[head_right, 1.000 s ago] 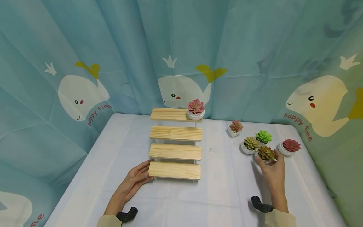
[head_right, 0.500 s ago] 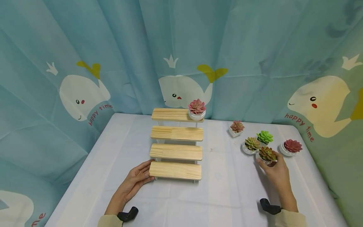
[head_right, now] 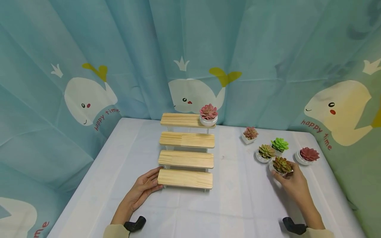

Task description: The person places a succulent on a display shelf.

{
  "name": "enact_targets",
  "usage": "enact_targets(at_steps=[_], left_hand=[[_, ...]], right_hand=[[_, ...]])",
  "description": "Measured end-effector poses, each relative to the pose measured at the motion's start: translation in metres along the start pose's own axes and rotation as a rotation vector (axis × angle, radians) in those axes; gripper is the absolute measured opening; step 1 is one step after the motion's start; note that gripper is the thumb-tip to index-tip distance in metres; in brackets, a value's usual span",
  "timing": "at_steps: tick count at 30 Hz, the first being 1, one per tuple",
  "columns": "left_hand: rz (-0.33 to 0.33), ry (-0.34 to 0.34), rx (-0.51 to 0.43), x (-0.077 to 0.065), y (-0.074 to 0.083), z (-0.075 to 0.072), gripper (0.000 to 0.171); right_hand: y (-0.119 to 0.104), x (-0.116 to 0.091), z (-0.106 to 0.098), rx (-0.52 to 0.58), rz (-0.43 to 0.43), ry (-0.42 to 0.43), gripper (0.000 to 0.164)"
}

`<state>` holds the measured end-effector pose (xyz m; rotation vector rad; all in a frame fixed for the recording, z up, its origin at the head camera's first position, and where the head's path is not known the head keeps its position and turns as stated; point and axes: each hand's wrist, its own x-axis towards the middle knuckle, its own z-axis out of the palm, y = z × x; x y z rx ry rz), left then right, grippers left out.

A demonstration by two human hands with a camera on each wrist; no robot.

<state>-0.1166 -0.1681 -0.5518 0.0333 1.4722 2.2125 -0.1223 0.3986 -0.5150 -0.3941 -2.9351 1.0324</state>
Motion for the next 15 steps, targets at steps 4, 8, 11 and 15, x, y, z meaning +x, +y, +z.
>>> enact_targets(at_steps=[4, 8, 11, 15], left_hand=[[-0.001, -0.006, 0.002, 0.0, 0.001, -0.001, 0.072], [0.001, -0.008, 0.002, -0.001, 0.0, -0.002, 0.072], [0.005, -0.013, -0.001, -0.001, 0.0, -0.002, 0.071], [0.004, -0.015, 0.0, -0.001, -0.001, -0.001, 0.071]], right_hand=[[-0.001, -0.006, -0.002, 0.029, -0.088, -0.008, 0.083], [-0.006, -0.012, -0.004, 0.066, -0.166, -0.022, 0.077], [-0.013, -0.015, -0.004, 0.084, -0.21, -0.031, 0.076], [-0.027, -0.019, -0.003, 0.087, -0.26, -0.029, 0.075]])
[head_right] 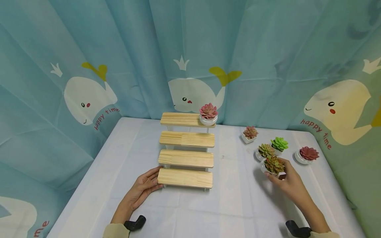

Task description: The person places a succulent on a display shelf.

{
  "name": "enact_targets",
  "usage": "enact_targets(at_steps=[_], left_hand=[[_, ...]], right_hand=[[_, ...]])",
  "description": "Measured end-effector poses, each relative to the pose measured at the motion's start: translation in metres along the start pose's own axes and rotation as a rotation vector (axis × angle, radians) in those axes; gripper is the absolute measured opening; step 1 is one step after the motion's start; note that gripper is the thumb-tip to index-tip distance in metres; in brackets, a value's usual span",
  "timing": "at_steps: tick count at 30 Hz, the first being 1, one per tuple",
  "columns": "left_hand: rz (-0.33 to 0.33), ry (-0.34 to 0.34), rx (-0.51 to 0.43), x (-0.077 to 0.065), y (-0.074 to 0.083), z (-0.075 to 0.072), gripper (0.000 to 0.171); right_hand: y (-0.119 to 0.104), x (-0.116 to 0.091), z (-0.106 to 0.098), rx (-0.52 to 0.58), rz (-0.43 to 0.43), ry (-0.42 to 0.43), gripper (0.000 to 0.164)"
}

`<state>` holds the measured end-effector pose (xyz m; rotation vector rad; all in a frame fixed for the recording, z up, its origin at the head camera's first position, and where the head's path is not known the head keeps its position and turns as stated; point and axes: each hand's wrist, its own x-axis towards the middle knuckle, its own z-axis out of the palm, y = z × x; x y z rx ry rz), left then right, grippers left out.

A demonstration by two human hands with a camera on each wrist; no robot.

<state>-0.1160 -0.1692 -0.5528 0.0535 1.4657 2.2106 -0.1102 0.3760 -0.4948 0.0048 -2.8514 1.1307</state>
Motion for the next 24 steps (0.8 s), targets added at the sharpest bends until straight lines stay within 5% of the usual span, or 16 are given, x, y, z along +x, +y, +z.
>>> enact_targets(at_steps=[11, 24], left_hand=[[-0.008, 0.005, 0.001, 0.002, 0.0, 0.0, 0.071], [-0.01, 0.009, -0.004, 0.001, 0.001, 0.0, 0.073]], right_hand=[[-0.048, 0.01, 0.006, 0.016, -0.181, -0.012, 0.065], [-0.102, 0.028, 0.018, 0.04, -0.228, -0.17, 0.067]])
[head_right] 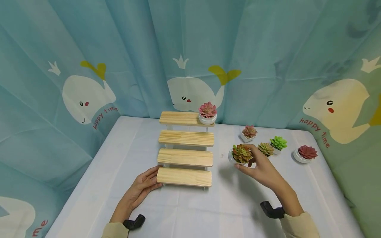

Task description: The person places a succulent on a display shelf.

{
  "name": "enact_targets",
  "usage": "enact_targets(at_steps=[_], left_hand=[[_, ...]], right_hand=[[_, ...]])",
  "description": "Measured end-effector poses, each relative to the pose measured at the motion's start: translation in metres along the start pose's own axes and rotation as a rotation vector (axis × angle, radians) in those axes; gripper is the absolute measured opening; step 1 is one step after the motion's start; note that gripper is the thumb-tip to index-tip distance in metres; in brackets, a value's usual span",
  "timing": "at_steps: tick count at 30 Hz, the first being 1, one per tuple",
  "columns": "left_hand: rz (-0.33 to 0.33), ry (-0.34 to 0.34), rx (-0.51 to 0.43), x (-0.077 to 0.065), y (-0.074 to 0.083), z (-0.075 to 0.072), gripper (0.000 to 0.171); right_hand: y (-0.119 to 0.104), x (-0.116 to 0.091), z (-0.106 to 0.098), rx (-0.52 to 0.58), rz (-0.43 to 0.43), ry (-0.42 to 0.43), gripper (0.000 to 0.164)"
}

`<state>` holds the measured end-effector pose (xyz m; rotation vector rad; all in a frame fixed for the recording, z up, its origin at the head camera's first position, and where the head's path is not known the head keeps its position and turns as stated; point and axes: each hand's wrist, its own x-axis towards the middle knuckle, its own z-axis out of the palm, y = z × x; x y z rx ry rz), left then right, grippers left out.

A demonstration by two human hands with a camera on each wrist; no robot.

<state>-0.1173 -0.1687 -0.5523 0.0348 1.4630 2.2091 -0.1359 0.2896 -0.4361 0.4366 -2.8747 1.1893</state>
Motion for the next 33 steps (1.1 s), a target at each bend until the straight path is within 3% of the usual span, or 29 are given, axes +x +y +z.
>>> enact_targets(at_steps=[7, 11, 25, 33], left_hand=[[-0.001, 0.001, -0.009, 0.0, 0.0, 0.0, 0.073], [0.002, -0.003, -0.003, 0.0, -0.001, -0.001, 0.073], [-0.001, 0.007, -0.01, 0.0, 0.0, 0.0, 0.073], [0.004, 0.001, 0.008, 0.0, 0.0, 0.0, 0.072]], right_hand=[[-0.025, 0.016, 0.005, -0.013, 0.026, -0.053, 0.078], [-0.034, 0.024, 0.012, 0.003, -0.002, -0.049, 0.073], [-0.063, 0.045, 0.043, 0.207, -0.186, 0.119, 0.059], [-0.077, 0.054, 0.069, 0.305, -0.227, 0.25, 0.059]])
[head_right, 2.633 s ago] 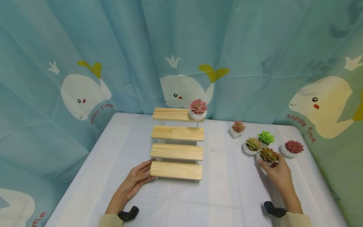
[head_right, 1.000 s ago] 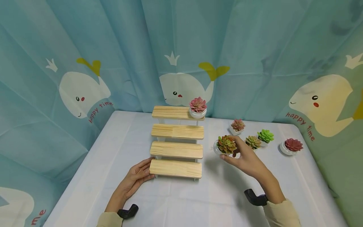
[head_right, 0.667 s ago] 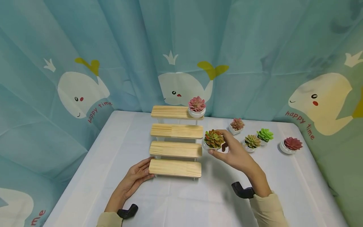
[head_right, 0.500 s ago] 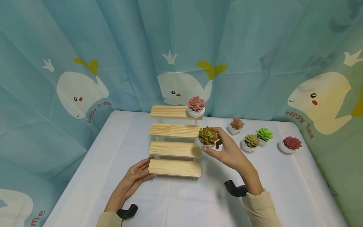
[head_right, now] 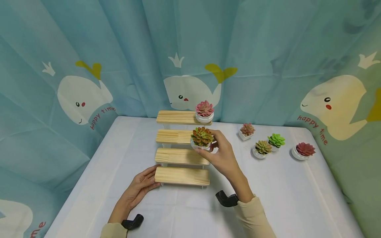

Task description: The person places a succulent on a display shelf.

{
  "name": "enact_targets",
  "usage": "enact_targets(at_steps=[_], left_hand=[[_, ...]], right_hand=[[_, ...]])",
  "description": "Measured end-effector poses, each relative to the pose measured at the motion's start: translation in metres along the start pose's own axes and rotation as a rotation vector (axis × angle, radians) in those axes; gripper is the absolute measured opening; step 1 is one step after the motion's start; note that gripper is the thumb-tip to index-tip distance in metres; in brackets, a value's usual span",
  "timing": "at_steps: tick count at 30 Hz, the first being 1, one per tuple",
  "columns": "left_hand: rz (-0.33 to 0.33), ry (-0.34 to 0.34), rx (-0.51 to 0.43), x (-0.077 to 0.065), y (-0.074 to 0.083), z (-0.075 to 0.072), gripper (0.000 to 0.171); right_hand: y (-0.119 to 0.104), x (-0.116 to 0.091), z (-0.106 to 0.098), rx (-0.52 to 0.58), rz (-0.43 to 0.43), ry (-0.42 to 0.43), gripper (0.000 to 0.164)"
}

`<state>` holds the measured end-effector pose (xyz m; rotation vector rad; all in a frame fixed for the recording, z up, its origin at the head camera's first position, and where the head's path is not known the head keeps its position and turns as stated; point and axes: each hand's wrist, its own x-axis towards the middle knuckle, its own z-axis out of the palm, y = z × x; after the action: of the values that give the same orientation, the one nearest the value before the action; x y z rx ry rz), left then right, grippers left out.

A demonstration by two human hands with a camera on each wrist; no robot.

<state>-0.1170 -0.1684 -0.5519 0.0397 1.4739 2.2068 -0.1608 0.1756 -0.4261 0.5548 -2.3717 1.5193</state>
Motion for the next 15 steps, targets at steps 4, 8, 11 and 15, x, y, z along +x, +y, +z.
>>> enact_targets(at_steps=[4, 8, 11, 15], left_hand=[[-0.001, -0.002, -0.001, 0.0, 0.0, 0.0, 0.072], [-0.001, -0.003, -0.012, -0.001, 0.001, 0.0, 0.073], [-0.002, -0.003, -0.017, 0.0, 0.001, 0.0, 0.073], [-0.004, 0.007, -0.021, 0.0, 0.0, 0.001, 0.071]], right_hand=[[-0.007, 0.005, 0.015, 0.032, 0.0, 0.044, 0.061], [-0.016, 0.012, 0.027, 0.03, 0.031, 0.055, 0.063], [-0.022, 0.017, 0.036, 0.023, 0.042, 0.058, 0.063], [-0.028, 0.025, 0.049, 0.007, 0.045, 0.068, 0.063]])
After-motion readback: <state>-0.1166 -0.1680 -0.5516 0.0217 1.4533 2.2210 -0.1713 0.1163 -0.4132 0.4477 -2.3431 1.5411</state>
